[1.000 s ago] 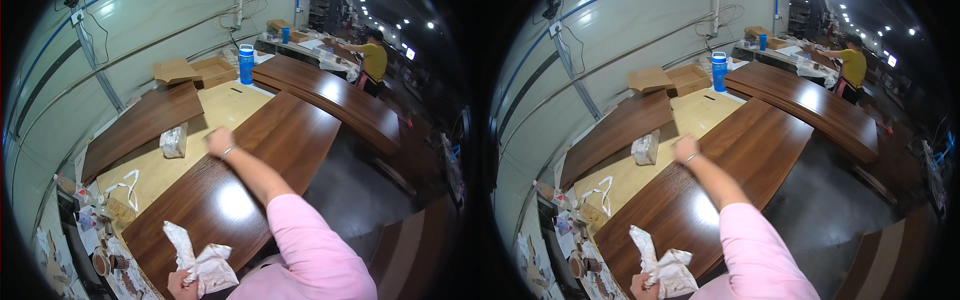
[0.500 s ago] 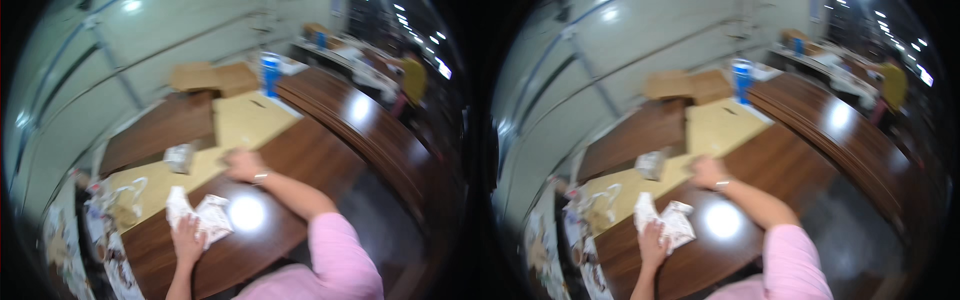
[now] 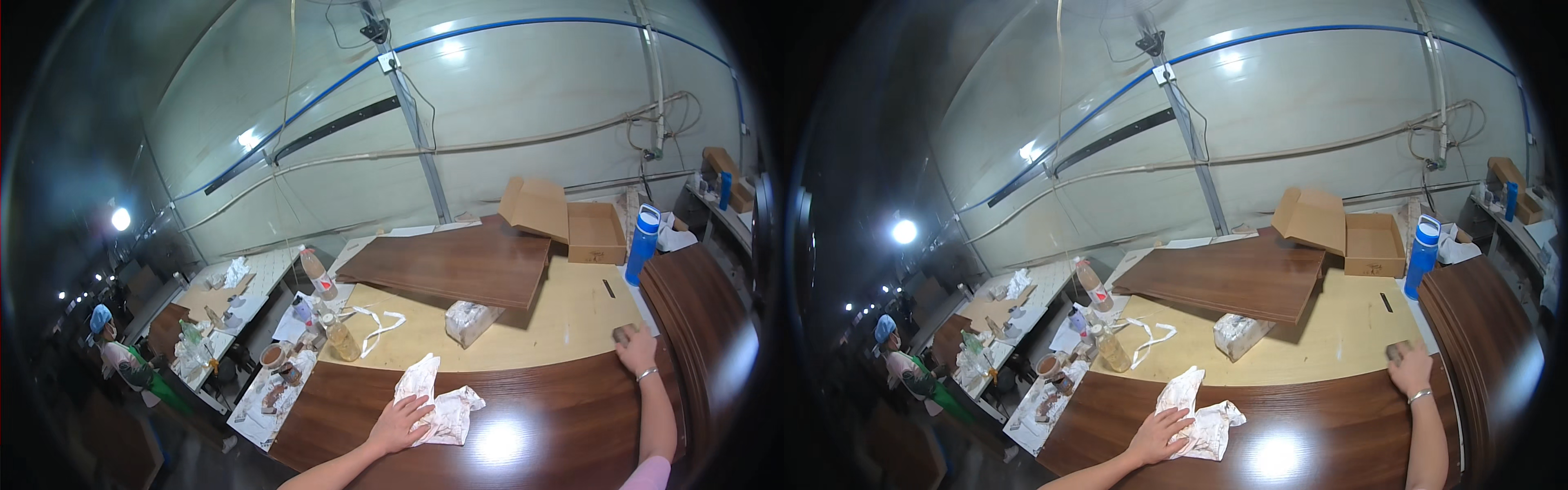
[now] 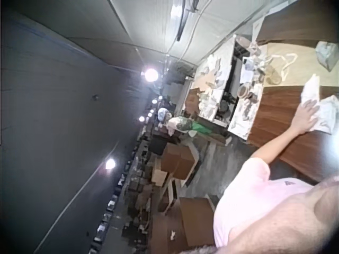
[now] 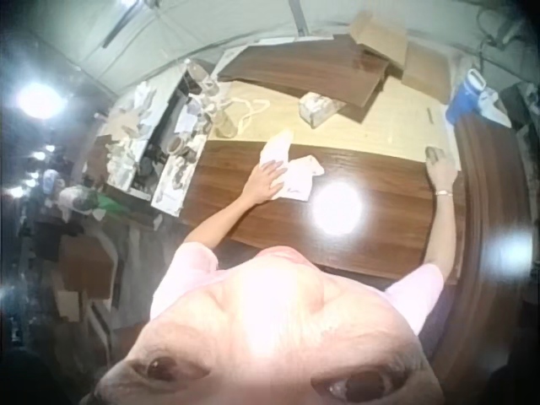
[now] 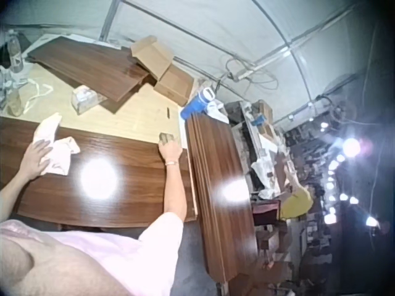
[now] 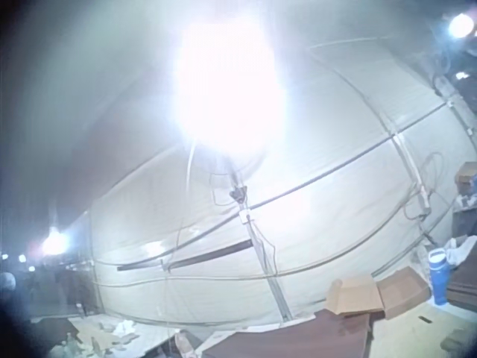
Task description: The person cleans wooden furniture panels. They use a cloth to wipe the surface, scrape away small imperfections with a tool, and apply a liquid from a bottle to the cloth for further wiping.
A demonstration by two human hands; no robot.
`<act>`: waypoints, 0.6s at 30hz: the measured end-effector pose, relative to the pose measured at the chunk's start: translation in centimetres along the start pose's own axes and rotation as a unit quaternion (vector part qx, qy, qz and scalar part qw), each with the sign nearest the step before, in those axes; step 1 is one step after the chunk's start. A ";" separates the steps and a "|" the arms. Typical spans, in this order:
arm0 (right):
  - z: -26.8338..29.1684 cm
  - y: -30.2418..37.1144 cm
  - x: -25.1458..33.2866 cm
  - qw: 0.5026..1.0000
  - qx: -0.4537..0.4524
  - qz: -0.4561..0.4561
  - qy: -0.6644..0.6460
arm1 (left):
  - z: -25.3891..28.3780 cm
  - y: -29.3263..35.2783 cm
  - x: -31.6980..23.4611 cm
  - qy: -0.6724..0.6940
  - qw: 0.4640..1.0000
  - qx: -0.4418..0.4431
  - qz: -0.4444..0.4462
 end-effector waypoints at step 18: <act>11.3 16.2 -6.3 0.969 -0.118 -0.218 -0.011 | 1.1 -1.4 -1.5 -0.011 0.990 -0.034 -0.135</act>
Point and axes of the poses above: each hand's wrist, its own y-axis away from the middle knuckle, its own z-axis out of the back of the hand, x = y × z, the point moved 8 cm from there along -y, towards the middle knuckle, and after that the axes turned 3 degrees about x, right-handed, at the moved point
